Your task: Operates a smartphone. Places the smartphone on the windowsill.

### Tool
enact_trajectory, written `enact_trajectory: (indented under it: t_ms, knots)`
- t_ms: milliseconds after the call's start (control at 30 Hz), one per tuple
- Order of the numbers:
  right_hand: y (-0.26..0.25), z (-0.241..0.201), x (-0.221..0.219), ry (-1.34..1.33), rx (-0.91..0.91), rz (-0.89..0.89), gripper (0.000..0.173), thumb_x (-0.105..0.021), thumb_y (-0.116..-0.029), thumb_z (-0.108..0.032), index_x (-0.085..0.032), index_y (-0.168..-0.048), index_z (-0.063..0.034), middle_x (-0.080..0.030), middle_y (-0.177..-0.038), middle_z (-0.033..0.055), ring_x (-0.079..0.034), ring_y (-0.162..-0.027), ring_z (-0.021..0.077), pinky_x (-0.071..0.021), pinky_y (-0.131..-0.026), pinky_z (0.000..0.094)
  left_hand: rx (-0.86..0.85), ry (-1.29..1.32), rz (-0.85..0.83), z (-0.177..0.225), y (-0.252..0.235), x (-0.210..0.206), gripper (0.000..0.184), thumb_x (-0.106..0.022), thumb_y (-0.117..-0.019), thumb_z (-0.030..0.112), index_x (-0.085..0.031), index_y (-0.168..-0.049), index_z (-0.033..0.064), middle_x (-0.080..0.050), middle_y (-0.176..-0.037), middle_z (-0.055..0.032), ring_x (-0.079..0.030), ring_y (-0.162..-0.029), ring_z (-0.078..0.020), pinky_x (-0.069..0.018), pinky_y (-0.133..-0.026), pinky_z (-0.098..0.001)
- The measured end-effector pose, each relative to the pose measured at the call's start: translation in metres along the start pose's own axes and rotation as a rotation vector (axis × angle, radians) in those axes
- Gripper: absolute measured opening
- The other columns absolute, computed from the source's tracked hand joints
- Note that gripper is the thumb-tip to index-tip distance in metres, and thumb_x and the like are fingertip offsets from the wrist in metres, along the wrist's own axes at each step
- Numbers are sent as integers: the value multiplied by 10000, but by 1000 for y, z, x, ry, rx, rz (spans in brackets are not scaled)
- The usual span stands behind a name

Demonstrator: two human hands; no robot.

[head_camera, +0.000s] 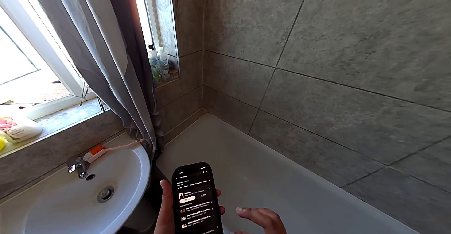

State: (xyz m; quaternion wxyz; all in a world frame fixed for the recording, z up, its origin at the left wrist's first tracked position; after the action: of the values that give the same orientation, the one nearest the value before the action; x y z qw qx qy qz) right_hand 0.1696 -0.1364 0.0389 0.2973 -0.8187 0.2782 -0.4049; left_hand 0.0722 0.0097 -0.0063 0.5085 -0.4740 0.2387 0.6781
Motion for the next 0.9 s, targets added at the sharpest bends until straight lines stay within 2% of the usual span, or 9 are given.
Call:
enact_trajectory:
  t_ms: [167,367,500,900]
  knots:
    - [-17,-5,-10,24,-20,-71,286,-537,-1035,-431,-706,-1186,-257,-601,-1347,115,-541,-1270,202,-423,-1066,381,1,-60,-28,-2,1,-5,856,-530,-841,815,-638,-1391,168,-652,-1345,-211,-655,-1216,-362,-519,-1042,-535]
    - [-29,-14,-29,72,-46,-194,455,-493,-1019,-601,-676,-1291,-285,-504,-1510,206,-466,-1395,300,-366,-1089,485,-78,-113,-30,6,2,-18,714,-502,-909,741,-694,-1334,200,-711,-1292,-107,-681,-1206,-229,-538,-1052,-434]
    - [-32,-14,-39,63,-75,-258,497,-530,-993,-632,-687,-1313,-284,-434,-1571,242,-432,-1429,345,-350,-1101,522,-73,-126,1,3,3,-18,709,-500,-903,744,-713,-1307,201,-730,-1256,-90,-694,-1179,-199,-544,-1044,-407]
    - [-32,-12,-42,76,-80,-246,518,-537,-973,-665,-688,-1306,-299,-432,-1578,233,-437,-1425,342,-355,-1097,514,-54,-145,41,-2,3,-13,723,-498,-891,760,-720,-1290,199,-738,-1235,-92,-705,-1155,-199,-553,-1029,-405]
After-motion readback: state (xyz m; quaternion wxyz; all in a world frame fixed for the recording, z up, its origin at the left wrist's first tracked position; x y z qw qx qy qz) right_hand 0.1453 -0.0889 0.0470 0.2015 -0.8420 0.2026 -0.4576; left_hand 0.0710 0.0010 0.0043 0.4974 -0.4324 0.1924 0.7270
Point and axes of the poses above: each hand's wrist, its own y-axis away from the middle knuckle, its own x-axis out of the back of the hand, z = x × y, the point moved 8 cm from there along -y, towards the middle knuckle
